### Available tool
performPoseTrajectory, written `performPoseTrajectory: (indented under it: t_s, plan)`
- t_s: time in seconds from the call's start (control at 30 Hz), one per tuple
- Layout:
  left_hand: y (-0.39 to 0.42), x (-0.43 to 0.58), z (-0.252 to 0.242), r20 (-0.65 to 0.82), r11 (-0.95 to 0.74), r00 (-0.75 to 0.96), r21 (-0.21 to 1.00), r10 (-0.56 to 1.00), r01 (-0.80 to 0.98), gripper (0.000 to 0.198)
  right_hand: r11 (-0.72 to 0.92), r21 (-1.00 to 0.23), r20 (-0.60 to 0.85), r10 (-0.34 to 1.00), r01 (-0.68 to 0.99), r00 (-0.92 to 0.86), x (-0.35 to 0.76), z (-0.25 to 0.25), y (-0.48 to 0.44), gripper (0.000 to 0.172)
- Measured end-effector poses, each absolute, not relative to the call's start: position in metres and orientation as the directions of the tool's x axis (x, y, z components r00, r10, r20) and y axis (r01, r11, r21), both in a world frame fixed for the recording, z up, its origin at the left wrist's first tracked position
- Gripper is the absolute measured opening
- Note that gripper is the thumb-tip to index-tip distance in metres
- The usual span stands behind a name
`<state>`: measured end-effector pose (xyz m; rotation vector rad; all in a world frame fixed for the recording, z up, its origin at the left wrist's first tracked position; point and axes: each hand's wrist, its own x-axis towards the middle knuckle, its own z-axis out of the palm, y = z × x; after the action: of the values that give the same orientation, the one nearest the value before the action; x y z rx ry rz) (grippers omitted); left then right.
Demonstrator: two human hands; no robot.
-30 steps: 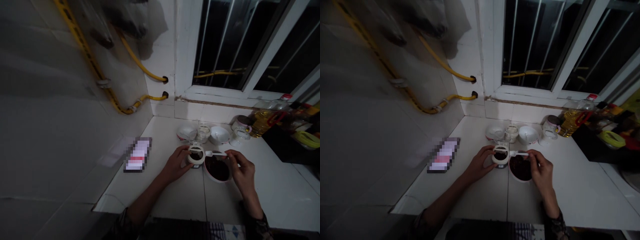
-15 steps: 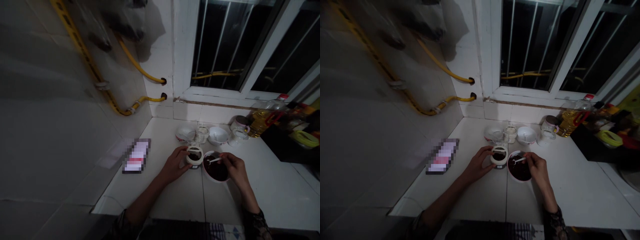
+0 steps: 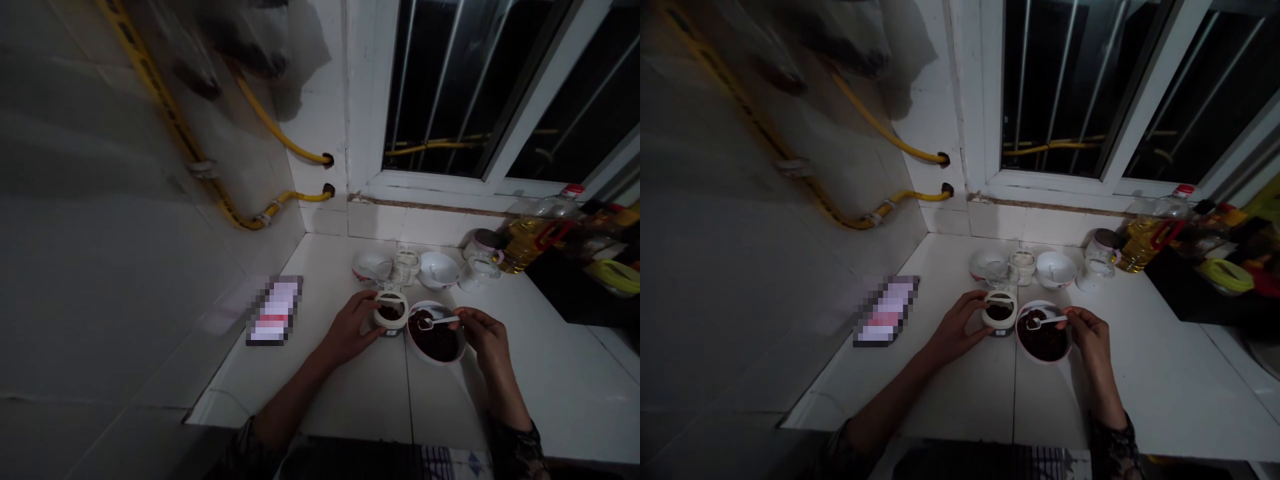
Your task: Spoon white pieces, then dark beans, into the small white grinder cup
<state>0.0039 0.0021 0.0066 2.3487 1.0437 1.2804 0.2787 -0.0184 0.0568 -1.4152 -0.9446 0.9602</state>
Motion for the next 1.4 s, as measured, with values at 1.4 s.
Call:
performPoseTrajectory:
  t_s: [1.4]
  plan:
    - [0.003, 0.003, 0.008, 0.626, -0.715, 0.354, 0.546, 0.695, 0.437, 0.039, 0.384, -0.772, 0.525, 0.834, 0.506, 0.168, 0.231, 0.075, -0.021, 0.027]
